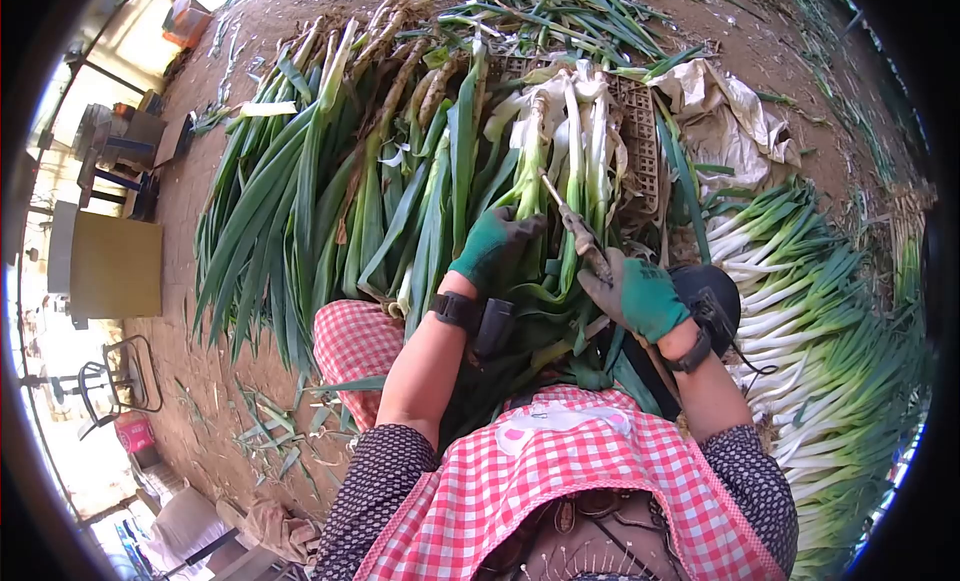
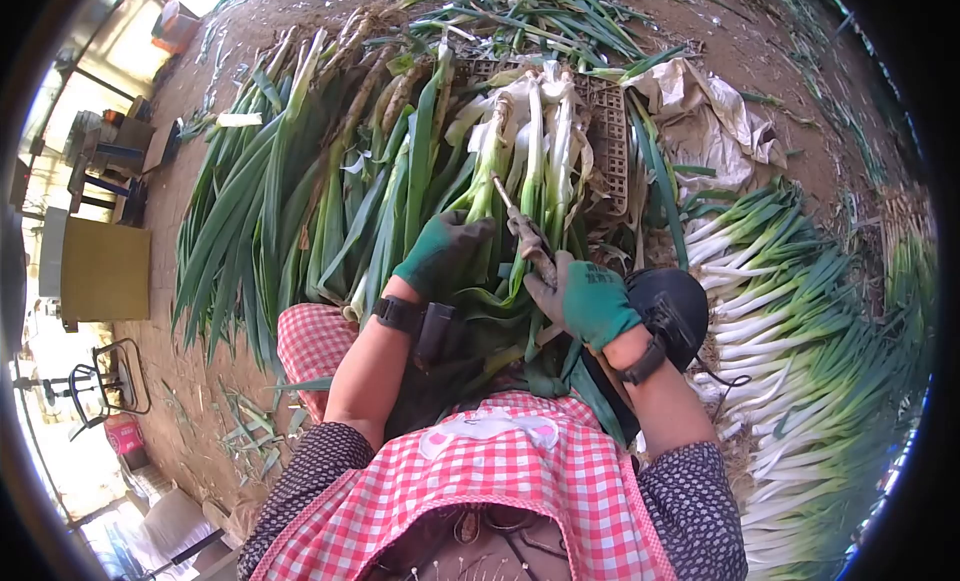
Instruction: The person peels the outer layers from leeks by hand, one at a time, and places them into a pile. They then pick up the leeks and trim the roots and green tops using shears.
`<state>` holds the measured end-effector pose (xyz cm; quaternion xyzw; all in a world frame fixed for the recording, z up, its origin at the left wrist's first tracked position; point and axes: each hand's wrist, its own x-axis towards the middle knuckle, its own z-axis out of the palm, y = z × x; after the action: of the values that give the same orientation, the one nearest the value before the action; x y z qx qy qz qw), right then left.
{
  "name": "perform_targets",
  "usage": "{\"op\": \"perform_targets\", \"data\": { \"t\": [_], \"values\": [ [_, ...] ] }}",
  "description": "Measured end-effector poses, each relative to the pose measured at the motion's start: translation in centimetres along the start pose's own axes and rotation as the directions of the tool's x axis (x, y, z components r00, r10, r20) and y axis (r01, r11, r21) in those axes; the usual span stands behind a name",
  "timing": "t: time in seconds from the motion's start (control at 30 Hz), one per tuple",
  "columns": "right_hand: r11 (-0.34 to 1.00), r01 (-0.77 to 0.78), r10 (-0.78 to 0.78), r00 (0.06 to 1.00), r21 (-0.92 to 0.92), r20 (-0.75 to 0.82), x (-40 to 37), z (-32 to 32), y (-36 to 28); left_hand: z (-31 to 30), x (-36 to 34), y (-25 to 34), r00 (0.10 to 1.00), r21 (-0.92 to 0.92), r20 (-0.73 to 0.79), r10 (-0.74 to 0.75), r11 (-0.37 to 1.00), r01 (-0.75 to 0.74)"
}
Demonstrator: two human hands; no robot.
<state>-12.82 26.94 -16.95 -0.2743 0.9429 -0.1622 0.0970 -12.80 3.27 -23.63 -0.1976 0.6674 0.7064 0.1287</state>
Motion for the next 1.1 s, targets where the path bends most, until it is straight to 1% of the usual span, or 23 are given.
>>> {"op": "perform_targets", "data": {
  "t": [0.03,0.07,0.1,0.17,0.2,0.3,0.33,0.43,0.5,0.57,0.6,0.7,0.73,0.77,0.83,0.87,0.93,0.97,1.03,1.07,1.1],
  "values": [
    [0.994,0.097,-0.097,0.995,-0.057,0.002,-0.2,-0.5,-0.1,0.2,-0.1,-0.2,1.0,0.019,-0.008,0.001,1.0,-0.001],
    [0.974,0.196,-0.196,0.98,-0.112,0.009,-0.2,-0.9,-0.2,0.4,-0.3,-0.1,1.0,-0.035,-0.011,-0.004,0.999,0.003],
    [0.941,0.296,-0.297,0.955,-0.166,0.02,-0.1,-1.1,-0.4,0.3,-0.2,-0.2,0.998,0.122,-0.062,0.027,0.992,-0.02],
    [0.99,0.104,-0.099,0.994,-0.099,0.056,-0.8,-1.1,-1.5,0.3,-0.1,-0.2,0.983,0.42,-0.146,0.109,0.907,-0.038],
    [0.997,0.0,0.006,0.997,-0.071,0.079,-1.0,-1.1,-2.0,0.7,0.1,-0.3,0.977,0.488,-0.167,0.131,0.872,-0.034],
    [0.987,0.065,-0.056,0.996,-0.146,0.069,-0.8,-0.4,-2.3,2.0,0.5,-0.2,0.975,0.692,-0.149,0.166,0.722,-0.017],
    [0.984,0.08,-0.071,0.996,-0.161,0.062,-0.7,0.1,-2.1,2.5,0.0,0.8,0.98,0.714,-0.158,0.125,0.699,0.026],
    [0.971,0.123,-0.114,0.992,-0.204,0.055,-0.6,0.9,-1.8,2.3,0.1,0.1,0.962,0.672,-0.183,0.2,0.74,-0.026],
    [0.961,0.15,-0.138,0.988,-0.234,0.064,-0.1,0.4,-1.8,2.0,0.2,-0.5,0.947,0.674,-0.177,0.267,0.734,-0.082],
    [0.982,0.027,-0.019,0.999,-0.189,0.043,1.1,1.5,-0.8,1.6,0.3,-1.2,0.937,0.651,-0.176,0.301,0.749,-0.119],
    [0.986,-0.033,0.039,0.999,-0.165,0.032,2.0,1.8,-0.4,1.3,0.5,-1.5,0.938,0.616,-0.147,0.315,0.771,-0.162],
    [0.978,-0.112,0.143,0.973,-0.175,0.179,5.9,0.7,-0.8,0.6,-0.4,-1.1,0.905,0.618,-0.05,0.422,0.725,-0.304],
    [0.983,-0.094,0.127,0.97,-0.16,0.209,7.2,1.2,-0.2,0.4,0.6,-2.6,0.878,0.684,-0.009,0.479,0.643,-0.344],
    [0.983,-0.082,0.116,0.972,-0.166,0.204,8.6,1.5,0.3,0.3,2.5,-5.4,0.847,0.742,0.037,0.531,0.553,-0.379],
    [0.982,-0.056,0.091,0.976,-0.178,0.196,11.2,1.8,1.1,0.1,4.5,-8.3,0.771,0.836,0.137,0.622,0.345,-0.427],
    [0.979,-0.086,0.126,0.968,-0.182,0.218,12.5,1.5,0.9,0.1,4.9,-8.9,0.726,0.87,0.191,0.66,0.229,-0.437],
    [0.971,-0.143,0.192,0.946,-0.194,0.262,15.2,1.0,0.2,0.3,5.4,-9.9,0.699,0.863,0.205,0.685,0.21,-0.459],
    [0.971,-0.146,0.194,0.945,-0.191,0.262,16.4,1.2,0.5,0.5,5.4,-10.1,0.719,0.825,0.162,0.676,0.307,-0.474],
    [0.971,-0.153,0.199,0.944,-0.184,0.264,18.7,2.4,1.3,0.3,5.1,-9.9,0.805,0.719,0.076,0.589,0.526,-0.453],
    [0.966,-0.167,0.216,0.94,-0.196,0.263,19.6,2.8,1.7,-0.1,4.0,-8.3,0.862,0.651,0.042,0.505,0.641,-0.407],
    [0.964,-0.199,0.243,0.927,-0.175,0.285,20.5,3.4,2.2,-0.2,2.9,-6.6,0.917,0.516,0.003,0.4,0.784,-0.344]
  ]
}}
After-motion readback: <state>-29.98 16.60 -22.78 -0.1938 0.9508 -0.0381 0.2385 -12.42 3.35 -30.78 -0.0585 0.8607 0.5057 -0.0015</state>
